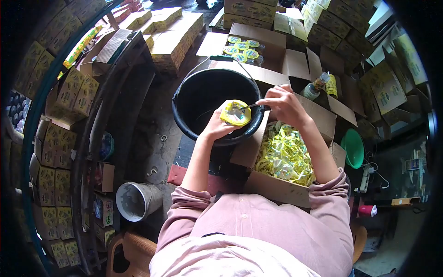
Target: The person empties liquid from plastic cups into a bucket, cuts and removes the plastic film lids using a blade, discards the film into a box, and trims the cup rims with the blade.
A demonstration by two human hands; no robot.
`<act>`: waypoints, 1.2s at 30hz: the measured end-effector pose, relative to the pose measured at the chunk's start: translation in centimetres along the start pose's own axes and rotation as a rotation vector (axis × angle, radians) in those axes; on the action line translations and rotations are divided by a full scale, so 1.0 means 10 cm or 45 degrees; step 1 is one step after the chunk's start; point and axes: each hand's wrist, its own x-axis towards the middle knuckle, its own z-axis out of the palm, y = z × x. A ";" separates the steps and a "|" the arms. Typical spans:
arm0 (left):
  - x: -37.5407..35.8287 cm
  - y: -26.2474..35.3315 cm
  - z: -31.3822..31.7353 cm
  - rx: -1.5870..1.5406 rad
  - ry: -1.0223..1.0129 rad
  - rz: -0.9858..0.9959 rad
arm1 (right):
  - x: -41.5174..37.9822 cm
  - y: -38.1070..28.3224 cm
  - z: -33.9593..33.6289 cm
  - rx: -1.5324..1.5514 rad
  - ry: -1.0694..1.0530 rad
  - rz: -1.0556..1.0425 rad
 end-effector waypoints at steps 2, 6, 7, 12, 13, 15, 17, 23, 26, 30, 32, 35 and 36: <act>0.01 0.00 0.01 0.017 0.059 0.005 | -0.15 0.04 -0.07 -0.005 0.085 0.109; 0.02 0.08 0.03 0.222 0.196 -0.067 | -0.55 -0.07 -0.04 0.133 0.339 0.487; 0.03 0.10 0.04 0.296 0.226 -0.106 | -0.66 -0.17 -0.02 0.187 0.393 0.620; 0.00 -0.01 0.11 1.268 0.451 -0.136 | -1.21 -0.68 0.23 0.333 0.659 1.018; -0.01 -0.04 0.12 1.344 0.420 -0.178 | -1.29 -0.79 0.24 0.341 0.689 1.072; -0.01 -0.07 0.12 1.496 0.358 -0.260 | -1.54 -0.89 0.33 0.383 0.701 1.229; 0.00 -0.08 0.14 1.630 0.278 -0.300 | -1.69 -0.98 0.37 0.404 0.763 1.258; 0.00 -0.22 0.14 1.961 0.081 -0.301 | -1.86 -1.11 0.33 0.437 0.787 1.295; 0.01 -0.22 0.16 2.032 0.039 -0.256 | -1.84 -1.16 0.30 0.412 0.779 1.290; 0.11 -0.38 0.20 2.225 -0.092 -0.230 | -1.81 -1.25 0.24 0.411 0.725 1.261; 0.15 -0.48 0.21 2.477 -0.216 -0.155 | -1.81 -1.30 0.22 0.441 0.733 1.242; 0.27 -0.47 0.21 2.944 -0.639 -0.387 | -1.87 -1.35 0.14 0.420 0.733 1.250; 0.36 -0.43 0.18 2.916 -0.652 -0.488 | -1.91 -1.37 0.08 0.388 0.696 1.264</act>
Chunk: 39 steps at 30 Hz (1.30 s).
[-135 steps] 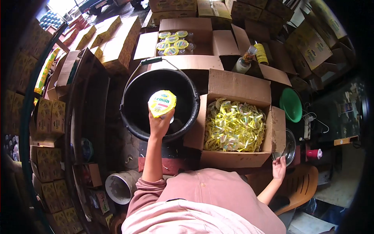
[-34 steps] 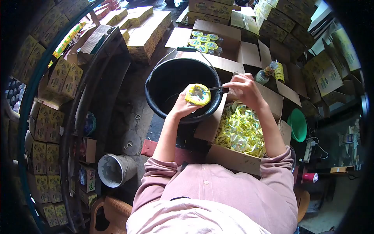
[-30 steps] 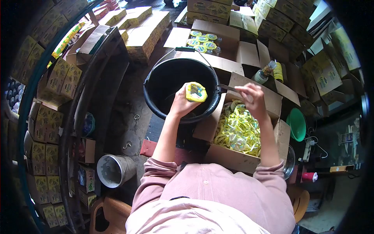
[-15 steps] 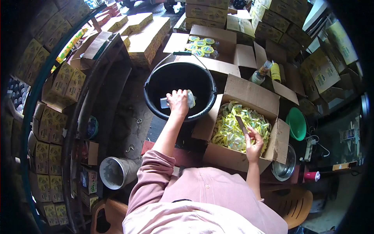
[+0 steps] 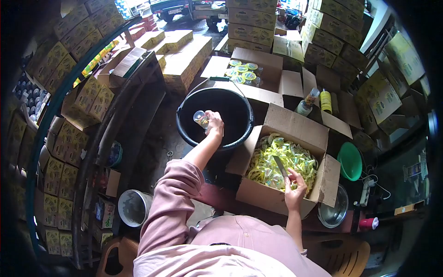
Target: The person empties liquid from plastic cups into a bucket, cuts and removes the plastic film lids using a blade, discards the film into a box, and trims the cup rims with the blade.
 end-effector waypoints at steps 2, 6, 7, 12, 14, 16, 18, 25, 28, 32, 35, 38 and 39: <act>-0.08 -0.25 -0.23 -0.072 -0.063 -0.031 | -0.04 0.02 -0.08 0.012 0.058 0.020; 0.04 -0.58 -0.39 -0.485 -0.100 -0.207 | -0.16 0.13 -0.28 0.054 0.169 0.081; 0.05 -0.62 -0.36 -0.622 0.011 -0.339 | -0.18 0.16 -0.32 0.050 0.205 0.087; -0.13 -0.56 -0.23 -0.632 -0.037 -0.186 | -0.35 0.29 -0.52 0.209 0.352 0.231; -0.02 -0.49 -0.18 -0.483 -0.816 0.084 | -0.41 0.38 -0.57 0.214 0.390 0.204; 0.16 -0.36 0.03 -0.415 -1.015 0.183 | -0.45 0.45 -0.62 0.203 0.415 0.199; 0.16 -0.43 0.02 -0.530 -0.784 0.160 | -0.45 0.46 -0.64 0.206 0.438 0.174; -0.13 -0.52 -0.17 -0.602 -0.617 0.085 | -0.25 0.43 -0.78 0.365 0.326 0.197; -0.19 -0.54 -0.19 -0.633 -0.688 0.073 | -0.18 0.42 -0.81 0.409 0.307 0.167; -0.21 -0.59 -0.34 -0.596 -0.712 0.056 | -0.18 0.45 -0.88 0.400 0.294 0.156; -0.22 -0.54 -0.38 -0.791 -0.556 -0.066 | -0.21 0.46 -0.94 0.411 0.310 0.168; -0.18 -0.44 -0.39 -0.605 -0.948 0.111 | -0.24 0.54 -0.99 0.470 0.313 0.187; -0.20 -0.43 -0.35 -0.711 -0.665 0.029 | -0.25 0.57 -1.00 0.539 0.314 0.216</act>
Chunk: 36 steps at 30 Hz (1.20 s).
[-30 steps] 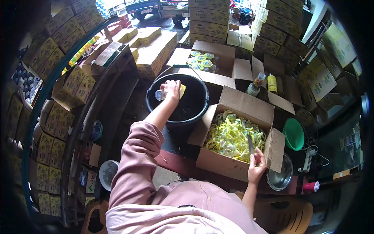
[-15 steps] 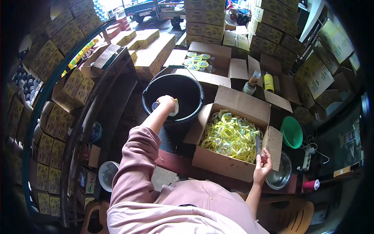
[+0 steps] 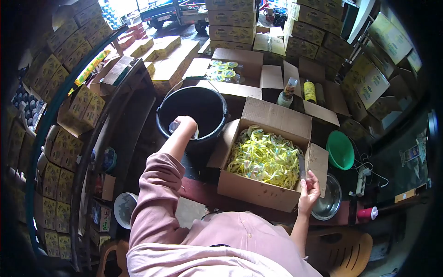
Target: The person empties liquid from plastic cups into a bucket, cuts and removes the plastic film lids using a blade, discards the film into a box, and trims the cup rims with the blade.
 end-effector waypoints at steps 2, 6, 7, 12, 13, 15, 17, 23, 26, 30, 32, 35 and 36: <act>-0.07 0.00 0.08 -0.201 0.579 0.052 | 0.01 0.04 -0.02 0.137 0.006 0.072; -0.12 0.06 0.09 -0.200 0.887 0.111 | 0.05 0.15 -0.05 0.566 0.031 0.325; -0.11 0.06 0.10 -0.184 0.900 0.100 | 0.06 0.16 -0.07 0.627 0.023 0.389; -0.11 0.05 0.10 -0.178 0.921 0.093 | 0.13 0.21 -0.11 0.640 0.045 0.512; -0.12 0.05 0.10 -0.191 0.878 0.084 | 0.14 0.23 -0.12 0.599 0.035 0.488; -0.15 0.05 0.08 -0.190 0.912 0.078 | 0.16 0.21 -0.11 0.625 0.040 0.532; -0.18 0.04 0.07 -0.197 1.014 0.083 | 0.19 0.25 -0.11 0.677 0.026 0.578; -0.13 -0.05 -0.07 -0.097 -0.012 -0.037 | 0.27 0.26 -0.01 0.858 -0.046 0.682; -0.14 -0.04 -0.06 -0.201 0.512 -0.087 | 0.33 0.26 -0.01 0.900 -0.078 0.696; -0.10 0.00 -0.23 0.045 -0.323 -0.061 | 0.36 0.32 -0.04 0.898 -0.094 0.699; -0.11 -0.04 -0.25 -0.064 -0.082 -0.039 | 0.36 0.35 -0.05 0.900 -0.078 0.715; -0.24 0.01 -0.29 -0.640 0.556 0.066 | 0.34 0.37 -0.03 0.917 -0.106 0.697; -0.35 0.07 -0.31 -0.780 0.746 0.153 | 0.34 0.37 -0.02 0.908 -0.105 0.703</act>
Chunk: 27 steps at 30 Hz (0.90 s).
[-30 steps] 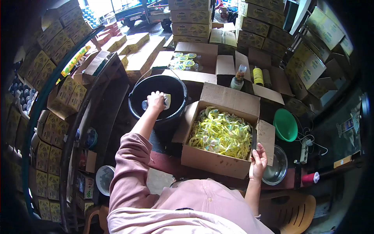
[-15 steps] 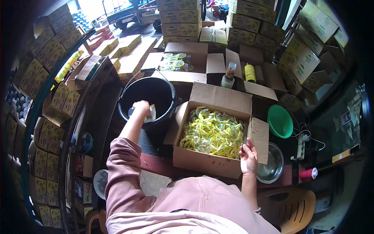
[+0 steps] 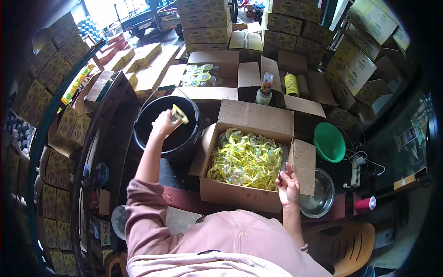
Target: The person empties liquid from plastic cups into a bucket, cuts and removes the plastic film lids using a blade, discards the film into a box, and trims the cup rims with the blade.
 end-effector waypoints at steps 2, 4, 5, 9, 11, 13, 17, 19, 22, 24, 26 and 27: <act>-0.14 0.09 0.10 -0.931 0.097 0.260 | -0.01 0.02 0.03 -0.007 0.013 0.009; -0.33 0.25 0.25 -1.415 -0.037 0.467 | 0.03 0.06 0.06 -0.031 0.010 0.056; -0.50 0.41 0.27 -1.562 -0.115 0.458 | 0.04 0.06 0.07 -0.050 0.012 0.085; -0.90 0.89 0.37 -1.881 -0.404 0.489 | 0.11 0.04 0.29 -0.122 -0.159 0.101; -1.02 1.07 0.47 -1.829 -0.354 0.673 | 0.17 0.00 0.41 -0.210 -0.195 -0.044; -1.14 1.26 0.47 -1.709 -0.262 0.787 | 0.19 -0.11 0.61 -0.287 -0.195 -0.203; -1.21 1.34 0.45 -1.495 -0.230 0.753 | 0.24 -0.40 0.83 -0.858 -0.286 -0.790; -1.19 1.31 0.47 -1.279 -0.136 0.827 | 0.26 -0.58 0.93 -1.374 -0.369 -1.264; -1.20 1.28 0.37 -1.236 -0.109 0.936 | 0.26 -0.74 1.06 -1.796 -0.482 -1.747; -1.26 1.28 0.30 -1.420 -0.210 0.912 | 0.27 -0.78 1.08 -1.918 -0.540 -1.824; -1.30 1.27 0.27 -1.551 -0.276 0.893 | 0.28 -0.80 1.12 -1.991 -0.598 -1.913; -1.32 1.27 0.23 -1.592 -0.348 0.886 | 0.29 -0.81 1.13 -2.053 -0.649 -1.911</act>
